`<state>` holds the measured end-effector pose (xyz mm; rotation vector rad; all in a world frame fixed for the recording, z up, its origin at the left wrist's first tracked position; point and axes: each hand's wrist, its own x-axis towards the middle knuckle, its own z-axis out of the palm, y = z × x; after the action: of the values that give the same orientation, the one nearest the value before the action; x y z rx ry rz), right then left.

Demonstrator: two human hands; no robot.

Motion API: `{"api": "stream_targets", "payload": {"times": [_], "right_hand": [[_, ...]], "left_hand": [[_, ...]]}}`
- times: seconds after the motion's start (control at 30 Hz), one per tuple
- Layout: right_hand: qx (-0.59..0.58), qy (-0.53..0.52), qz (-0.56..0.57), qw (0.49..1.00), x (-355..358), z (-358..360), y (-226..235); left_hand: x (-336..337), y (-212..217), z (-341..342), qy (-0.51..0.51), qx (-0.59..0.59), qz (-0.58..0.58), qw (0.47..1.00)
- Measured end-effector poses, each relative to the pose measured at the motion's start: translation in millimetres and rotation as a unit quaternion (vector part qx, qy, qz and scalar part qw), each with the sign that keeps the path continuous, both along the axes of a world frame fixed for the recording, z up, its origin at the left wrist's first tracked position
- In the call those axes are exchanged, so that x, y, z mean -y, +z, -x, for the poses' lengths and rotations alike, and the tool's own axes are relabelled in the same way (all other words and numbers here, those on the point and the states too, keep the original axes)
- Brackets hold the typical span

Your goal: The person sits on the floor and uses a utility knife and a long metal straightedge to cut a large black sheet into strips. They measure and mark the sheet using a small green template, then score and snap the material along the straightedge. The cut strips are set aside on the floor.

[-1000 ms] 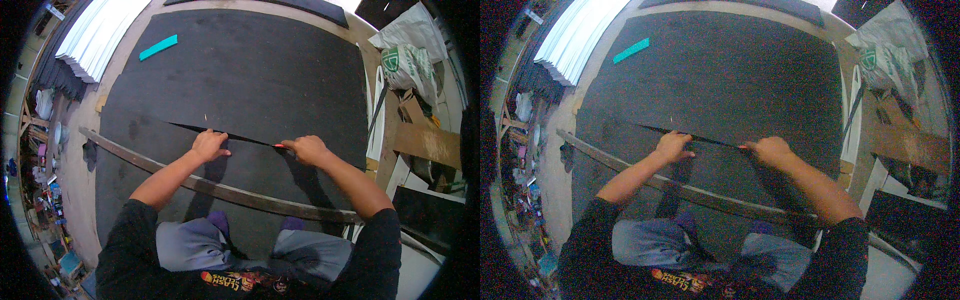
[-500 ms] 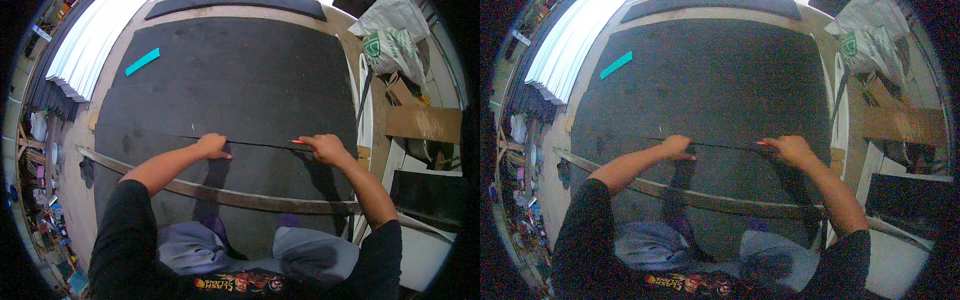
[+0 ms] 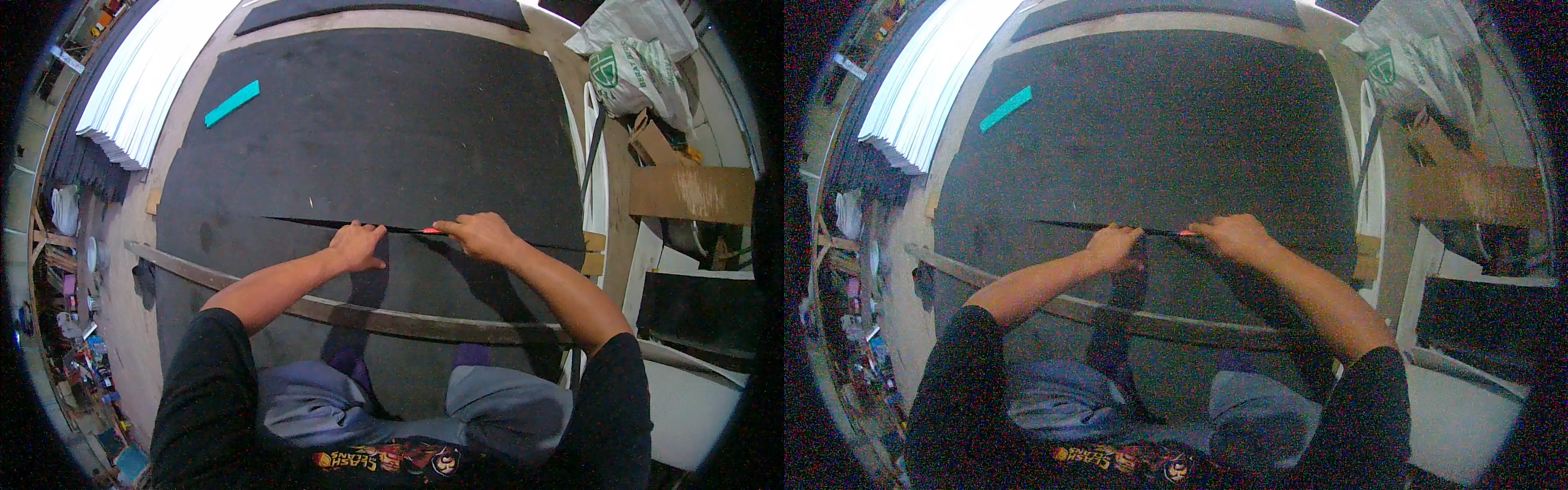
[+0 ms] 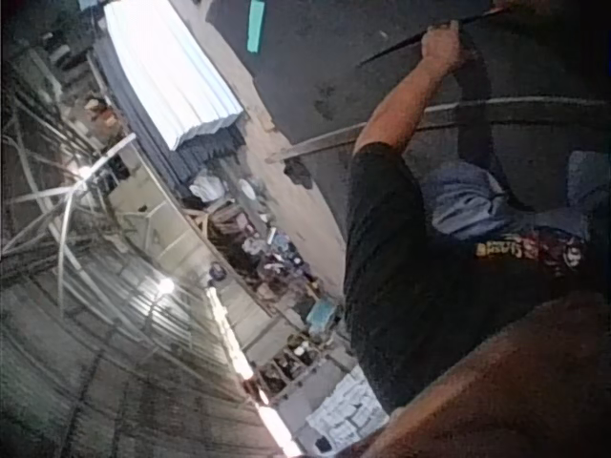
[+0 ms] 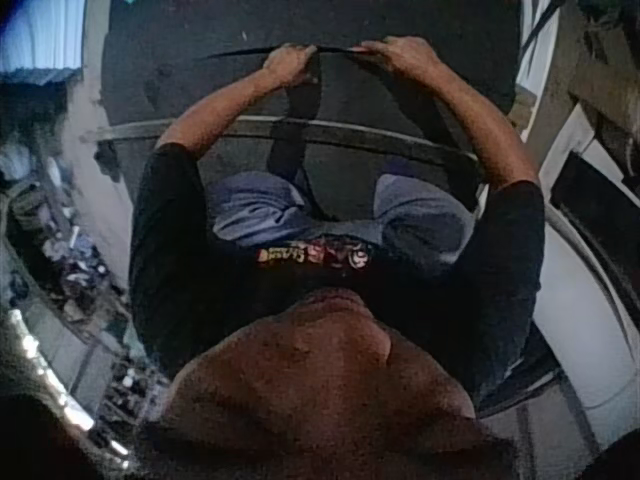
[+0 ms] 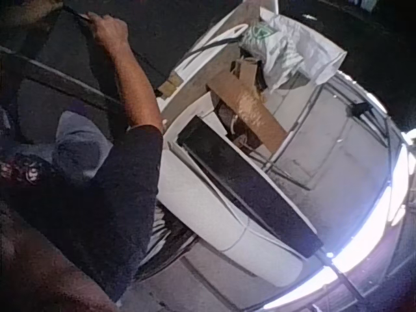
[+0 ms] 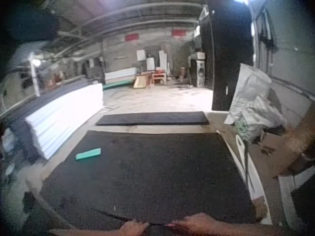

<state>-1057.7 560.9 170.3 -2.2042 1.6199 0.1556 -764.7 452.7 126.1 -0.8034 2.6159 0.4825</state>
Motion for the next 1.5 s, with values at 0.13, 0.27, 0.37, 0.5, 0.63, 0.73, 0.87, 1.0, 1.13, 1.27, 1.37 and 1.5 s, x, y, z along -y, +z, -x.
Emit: {"api": "stream_targets", "payload": {"times": [0.13,0.27,0.37,0.5,0.63,0.73,0.87,1.0,1.13,1.27,1.37,1.5], "right_hand": [[-0.005,-0.001,-0.014,1.000,0,5,-4],[-0.021,0.007,-0.020,1.000,-7,17,-9],[-0.054,-0.019,-0.079,0.995,-12,19,4],[-0.058,-0.015,-0.051,0.997,-19,31,-5],[-0.076,-0.024,-0.075,0.994,-19,42,2],[-0.098,-0.048,-0.101,0.989,-26,61,15],[-0.123,-0.034,-0.109,0.986,-31,78,41],[-0.040,-0.034,-0.036,0.998,-21,68,46],[-0.002,-0.016,-0.030,0.999,-3,30,25],[-0.011,0.008,-0.051,0.999,1,22,5],[-0.041,0.001,-0.048,0.998,-4,29,-3],[-0.076,-0.003,-0.047,0.996,-22,54,-8]], "left_hand": [[-1,2,1,-0.005,0.007,-0.001,1.000],[-1,0,-1,-0.006,0.007,0.000,1.000],[0,-1,-2,-0.004,0.004,-0.005,1.000],[1,-4,-5,-0.008,-0.022,-0.001,1.000],[-1,2,-2,-0.006,-0.011,0.002,1.000],[1,0,-8,0.013,-0.024,-0.015,1.000],[-3,5,-6,0.012,-0.028,-0.009,1.000],[-2,6,-5,0.009,-0.015,-0.011,1.000],[0,4,-4,0.010,-0.020,-0.008,1.000],[-2,3,-4,0.006,-0.021,0.000,1.000],[-2,2,-4,0.007,-0.015,-0.005,1.000],[-1,2,-2,0.006,-0.005,-0.010,1.000]]}}
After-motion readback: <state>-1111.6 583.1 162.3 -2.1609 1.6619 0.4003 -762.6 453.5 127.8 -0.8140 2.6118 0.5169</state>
